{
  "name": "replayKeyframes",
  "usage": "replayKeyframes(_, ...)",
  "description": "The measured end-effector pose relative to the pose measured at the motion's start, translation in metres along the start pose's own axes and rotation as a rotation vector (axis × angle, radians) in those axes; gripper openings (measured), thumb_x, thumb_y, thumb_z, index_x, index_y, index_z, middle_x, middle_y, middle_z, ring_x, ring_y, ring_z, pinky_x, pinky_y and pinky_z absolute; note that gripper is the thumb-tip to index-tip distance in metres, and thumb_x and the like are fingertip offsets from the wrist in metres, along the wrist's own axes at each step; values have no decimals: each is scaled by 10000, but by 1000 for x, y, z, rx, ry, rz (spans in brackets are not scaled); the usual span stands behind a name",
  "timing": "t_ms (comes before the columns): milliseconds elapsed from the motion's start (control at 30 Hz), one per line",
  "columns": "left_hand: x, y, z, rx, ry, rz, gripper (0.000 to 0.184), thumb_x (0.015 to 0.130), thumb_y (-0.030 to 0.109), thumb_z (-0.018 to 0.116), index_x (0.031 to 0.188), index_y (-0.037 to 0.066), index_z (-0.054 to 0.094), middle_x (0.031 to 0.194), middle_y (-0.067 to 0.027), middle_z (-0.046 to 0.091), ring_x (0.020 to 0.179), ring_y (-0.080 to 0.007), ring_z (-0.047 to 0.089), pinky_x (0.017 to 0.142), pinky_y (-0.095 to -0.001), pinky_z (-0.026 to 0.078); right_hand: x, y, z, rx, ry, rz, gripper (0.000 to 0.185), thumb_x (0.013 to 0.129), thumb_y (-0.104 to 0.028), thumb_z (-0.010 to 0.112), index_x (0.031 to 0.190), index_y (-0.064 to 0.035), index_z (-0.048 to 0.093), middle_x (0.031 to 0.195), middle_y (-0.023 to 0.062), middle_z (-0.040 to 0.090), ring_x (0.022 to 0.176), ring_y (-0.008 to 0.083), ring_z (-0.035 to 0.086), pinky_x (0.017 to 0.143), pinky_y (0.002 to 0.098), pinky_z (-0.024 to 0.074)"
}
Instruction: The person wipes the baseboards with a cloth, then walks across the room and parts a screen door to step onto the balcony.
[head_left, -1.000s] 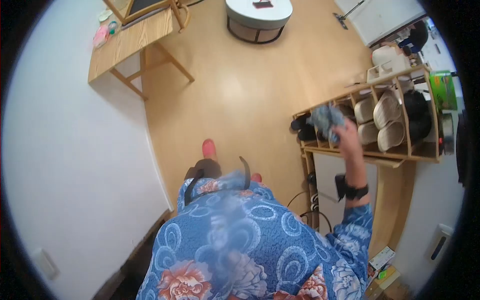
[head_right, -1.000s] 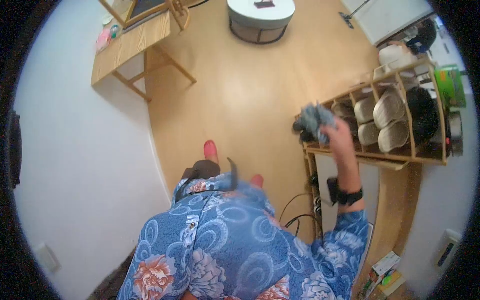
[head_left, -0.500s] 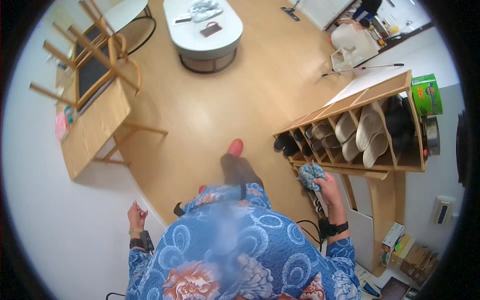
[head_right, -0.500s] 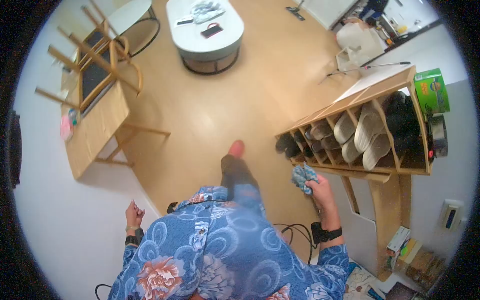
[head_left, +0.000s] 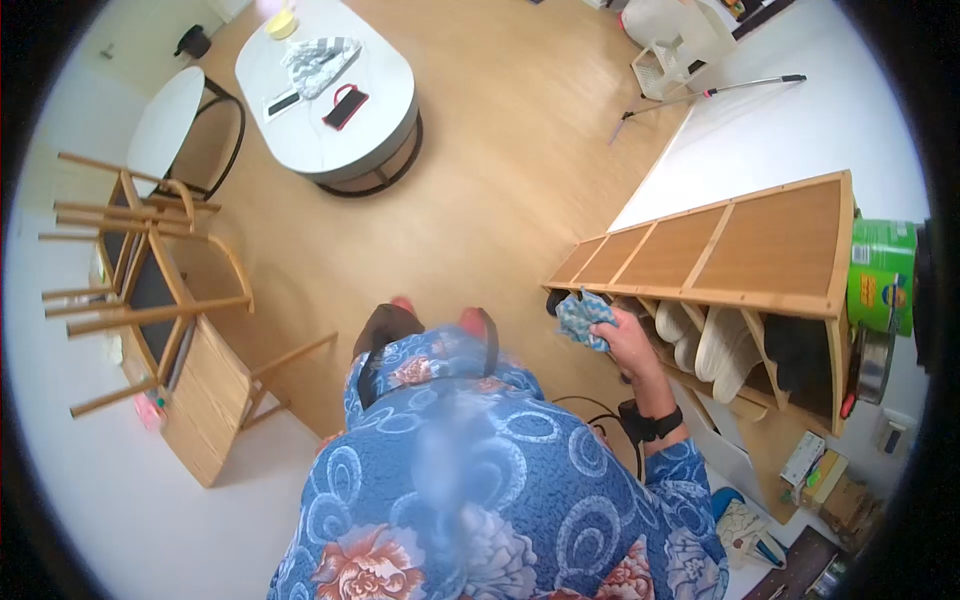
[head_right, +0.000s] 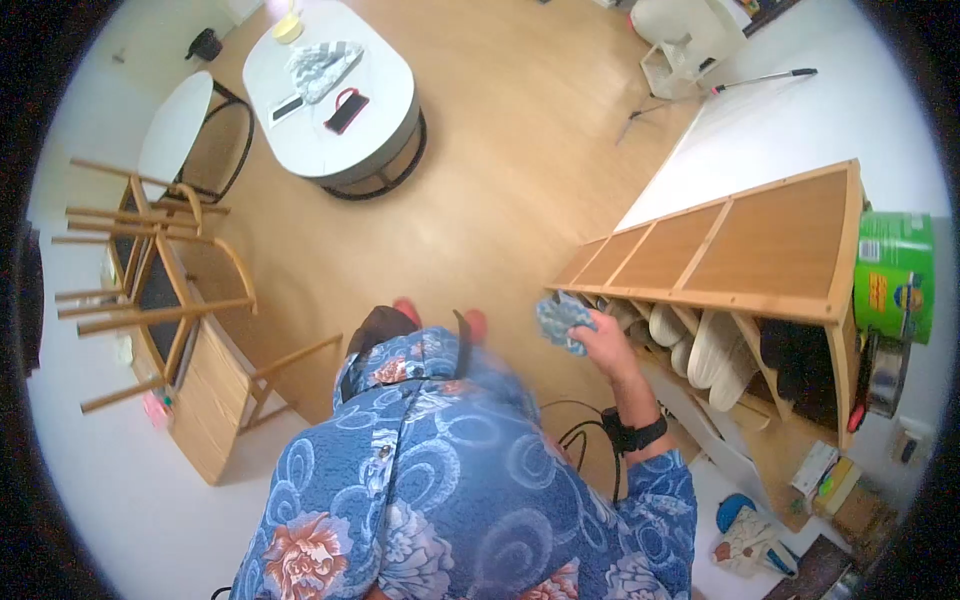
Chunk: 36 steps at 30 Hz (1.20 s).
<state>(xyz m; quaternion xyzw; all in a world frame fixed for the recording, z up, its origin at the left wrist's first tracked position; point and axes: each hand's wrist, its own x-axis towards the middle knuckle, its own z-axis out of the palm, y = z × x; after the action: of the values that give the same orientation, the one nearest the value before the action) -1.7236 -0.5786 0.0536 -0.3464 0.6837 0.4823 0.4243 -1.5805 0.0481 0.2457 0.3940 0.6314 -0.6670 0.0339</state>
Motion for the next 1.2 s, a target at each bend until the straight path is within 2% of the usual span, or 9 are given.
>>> replayKeyframes(267, 104, 201, 49, 42, -114, 1, 294, 864, 349, 487, 684, 118, 504, 530, -8, 444, 496, -131, 453, 515, -289, 401, 80, -28, -14, 171, 262, 87, 305, 726, 3, 498, 1022, 32, 565, 886, 20, 606, 768, 93, 552, 708, 225, 440)
replayKeyframes(400, 164, 352, 61, -153, -321, -65, 301, 865, 373, 488, 705, 121, 526, 538, -10, 467, 510, -131, 474, 523, -283, 403, 114, -51, -8, 282, 410, 132, 304, 728, 5, 498, 1024, 27, 566, 885, 28, 611, 773, 98, 564, 713, 231, 447)
replayKeyframes(533, 184, 491, 115, -222, -245, 244, 317, 864, 414, 477, 742, 127, 535, 536, 5, 475, 514, -117, 474, 555, -280, 420, 149, -83, -3, 240, 487, 155, 284, 728, -13, 516, 1005, 21, 571, 851, 19, 603, 744, 96, 555, 695, 231, 446)
replayKeyframes(700, 204, 668, 180, -182, -275, 359, 290, 860, 390, 496, 772, 117, 535, 541, 18, 466, 508, -107, 462, 551, -255, 425, 176, -104, 0, 201, 538, 259, 268, 717, -21, 530, 977, 22, 576, 825, 16, 595, 735, 96, 545, 683, 237, 444)
replayKeyframes(767, 198, 688, 214, -243, -250, 379, 265, 864, 367, 503, 777, 119, 536, 554, 18, 467, 511, -102, 453, 537, -241, 405, 196, -119, -26, 74, 526, 266, 271, 712, -16, 529, 977, 23, 575, 828, 18, 596, 744, 104, 547, 684, 241, 445)
replayKeyframes(967, 246, 717, 291, -248, -285, 251, 237, 880, 300, 471, 787, 89, 527, 526, 8, 445, 500, -123, 454, 540, -295, 419, 293, -211, -79, 286, 606, 195, 324, 697, -73, 545, 1011, 6, 568, 798, 49, 605, 717, 121, 539, 649, 255, 437)
replayKeyframes(1067, 268, 708, 327, -257, -280, 196, 160, 855, 208, 481, 781, 72, 520, 525, -1, 431, 487, -124, 437, 530, -309, 420, 365, -215, -164, -177, 608, 7, 309, 692, -89, 536, 981, 13, 568, 778, 73, 610, 733, 143, 547, 658, 271, 437)
replayKeyframes(1133, 265, 727, 356, -180, -275, 112, 155, 851, 206, 484, 783, 72, 521, 526, 0, 428, 487, -123, 433, 529, -308, 418, 394, -258, -197, -331, 487, 201, 302, 674, -114, 530, 943, 19, 568, 757, 74, 611, 714, 151, 556, 642, 293, 436)
replayKeyframes(1200, 242, 757, 389, -148, -204, 17, 150, 846, 203, 488, 784, 71, 522, 527, 2, 425, 487, -121, 430, 529, -307, 416, 431, -326, -255, -239, 377, 297, 262, 653, -139, 528, 842, 34, 578, 696, 107, 603, 654, 183, 565, 601, 322, 437)
